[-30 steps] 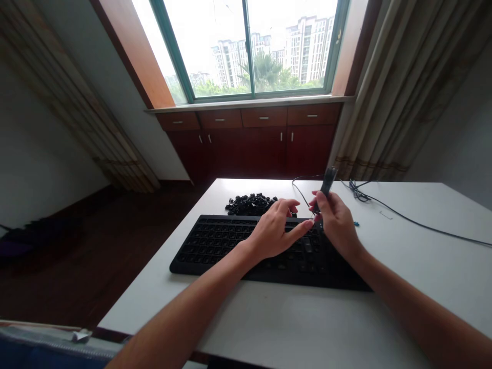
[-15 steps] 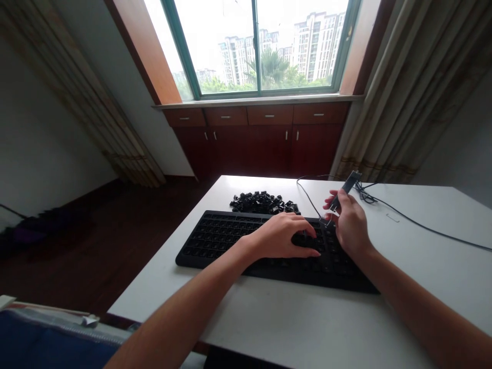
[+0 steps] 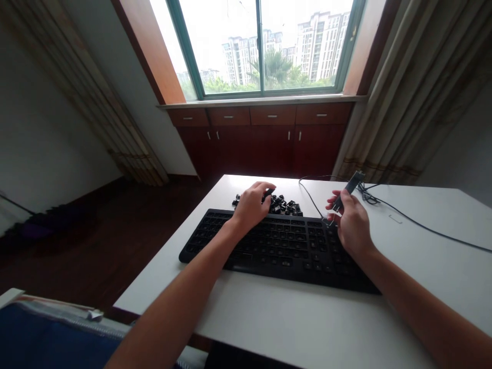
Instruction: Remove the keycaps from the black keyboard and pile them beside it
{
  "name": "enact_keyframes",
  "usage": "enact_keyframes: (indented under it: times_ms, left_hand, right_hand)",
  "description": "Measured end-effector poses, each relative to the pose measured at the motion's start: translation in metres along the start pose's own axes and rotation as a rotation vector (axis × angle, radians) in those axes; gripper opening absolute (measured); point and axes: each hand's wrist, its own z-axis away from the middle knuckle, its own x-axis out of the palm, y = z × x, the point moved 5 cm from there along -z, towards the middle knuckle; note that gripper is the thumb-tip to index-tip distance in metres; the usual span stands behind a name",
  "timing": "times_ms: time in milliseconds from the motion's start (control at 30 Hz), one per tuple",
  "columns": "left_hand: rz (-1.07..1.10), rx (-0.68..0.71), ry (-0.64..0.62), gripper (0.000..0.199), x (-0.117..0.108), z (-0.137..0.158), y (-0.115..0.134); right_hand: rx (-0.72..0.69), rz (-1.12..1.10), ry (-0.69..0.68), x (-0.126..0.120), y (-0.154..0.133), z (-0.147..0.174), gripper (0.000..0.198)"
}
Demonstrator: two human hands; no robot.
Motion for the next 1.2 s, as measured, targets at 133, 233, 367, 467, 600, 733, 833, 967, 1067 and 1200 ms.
enact_keyframes:
  times_ms: [133,233,367,467,600,733,833,967,1067,1200]
  left_hand:
    - [0.007,-0.088,0.052,0.025,-0.016,-0.005,-0.029]
    - [0.043,-0.173,0.072,0.024,-0.025,-0.007,-0.053]
    - [0.077,-0.242,0.072,0.024,-0.031,-0.007,-0.077]
    - [0.084,-0.254,0.059,0.025,-0.03,-0.005,-0.083]
    - [0.088,-0.234,0.026,0.024,-0.026,-0.003,-0.079]
    - [0.084,-0.203,0.003,0.019,-0.022,-0.002,-0.071]
    - [0.059,-0.191,-0.008,0.014,-0.021,-0.001,-0.067]
    - [0.011,-0.17,-0.006,0.013,-0.021,-0.001,-0.064]
    - [-0.029,-0.145,-0.001,0.014,-0.021,-0.001,-0.061]
    - [-0.087,-0.085,0.013,0.018,-0.022,-0.001,-0.052]
  right_hand:
    - [-0.007,0.005,0.004,-0.001,0.0,0.0,0.034]
    - [-0.005,0.014,0.007,-0.001,0.001,-0.001,0.033]
    - [-0.016,0.013,-0.006,0.0,0.001,0.0,0.034]
    - [-0.023,0.034,-0.006,-0.001,0.002,0.0,0.036]
    - [-0.028,0.04,-0.021,0.0,0.002,-0.001,0.036]
    - [-0.032,0.034,-0.015,0.0,0.002,-0.001,0.036]
    - [-0.031,0.04,-0.013,0.0,0.002,-0.001,0.037]
    - [-0.028,0.023,-0.021,0.001,0.001,0.0,0.036]
    - [-0.034,0.023,-0.022,0.002,0.0,0.0,0.035]
    - [-0.034,0.015,-0.028,0.002,-0.001,0.001,0.033]
